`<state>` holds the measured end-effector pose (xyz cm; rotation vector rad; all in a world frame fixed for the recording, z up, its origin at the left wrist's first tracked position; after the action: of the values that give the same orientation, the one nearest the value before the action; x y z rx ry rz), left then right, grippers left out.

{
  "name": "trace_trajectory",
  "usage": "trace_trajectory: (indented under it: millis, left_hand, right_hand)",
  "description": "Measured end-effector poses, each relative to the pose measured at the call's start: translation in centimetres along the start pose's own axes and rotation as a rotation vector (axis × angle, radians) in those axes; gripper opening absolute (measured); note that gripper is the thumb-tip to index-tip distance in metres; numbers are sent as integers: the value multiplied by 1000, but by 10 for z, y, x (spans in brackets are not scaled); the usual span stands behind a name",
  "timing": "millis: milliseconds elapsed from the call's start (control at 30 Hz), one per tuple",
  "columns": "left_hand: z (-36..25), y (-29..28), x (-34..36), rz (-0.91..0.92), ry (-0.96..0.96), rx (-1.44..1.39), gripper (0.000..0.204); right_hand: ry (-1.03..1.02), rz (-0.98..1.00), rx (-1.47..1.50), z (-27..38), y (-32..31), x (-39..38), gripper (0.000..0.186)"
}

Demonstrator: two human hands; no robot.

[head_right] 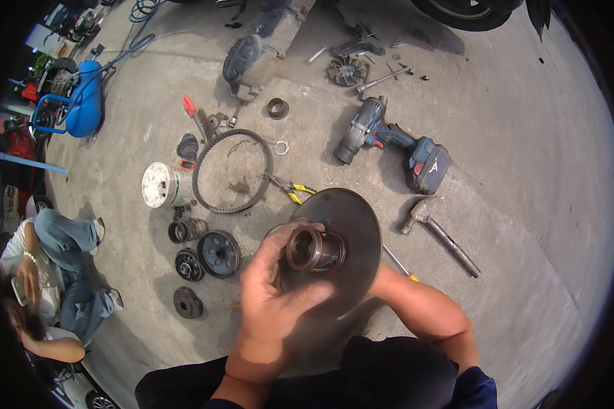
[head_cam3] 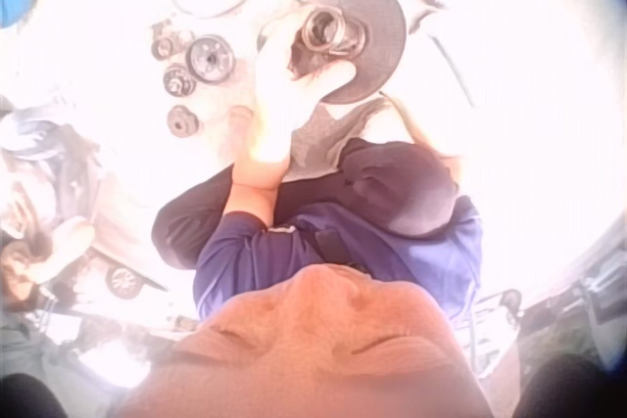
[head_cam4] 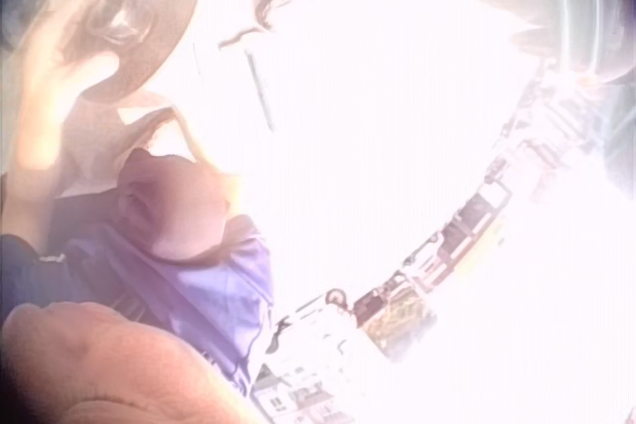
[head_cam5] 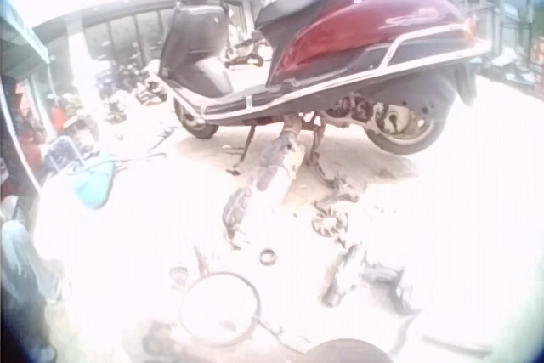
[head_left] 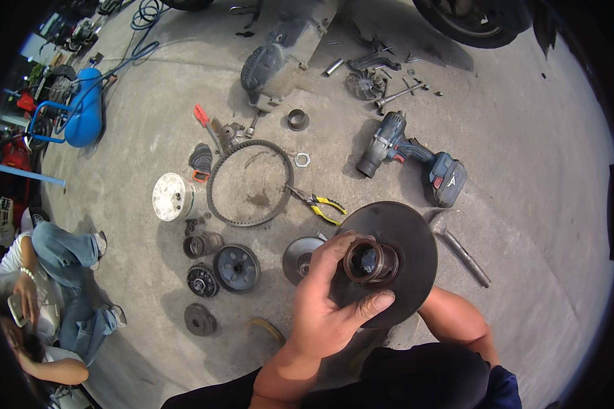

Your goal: The person cleans and assembles scooter transmission components on the floor, including a clutch bell, springs, and washers. They wipe parts with a cloth, use pliers to adjust a spring, and repeatedly handle the clutch assembly while a bystander sits nearby.

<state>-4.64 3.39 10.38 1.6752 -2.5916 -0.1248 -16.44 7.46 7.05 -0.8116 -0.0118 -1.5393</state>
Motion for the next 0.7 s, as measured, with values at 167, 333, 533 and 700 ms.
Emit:
trace_trajectory:
  millis: [167, 333, 533, 700]
  left_hand:
    - [-37, 2, 19, 339, 388, 292, 72]
    - [-16, 8, 16, 444, 349, 28, 73]
    - [13, -3, 9, 296, 130, -326, 75]
    - [18, -12, 8, 150, 103, -266, 73]
  right_hand:
    - [24, 1, -11, 8, 11, -3, 44]
    - [23, -10, -11, 12, 15, -12, 43]
    - [0, -57, -16, 0, 15, -8, 41]
    - [3, -86, -21, -9, 8, -5, 40]
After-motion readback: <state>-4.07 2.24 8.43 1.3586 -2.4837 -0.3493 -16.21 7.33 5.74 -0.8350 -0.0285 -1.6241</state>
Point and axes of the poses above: each hand's wrist, its own x-axis towards the middle knuckle, its own y-axis out of the palm, z = x × y, the point moved 10 cm from there along x, towards the middle knuckle, and after that the axes turned 1 degree about y, right-handed, at the moved point
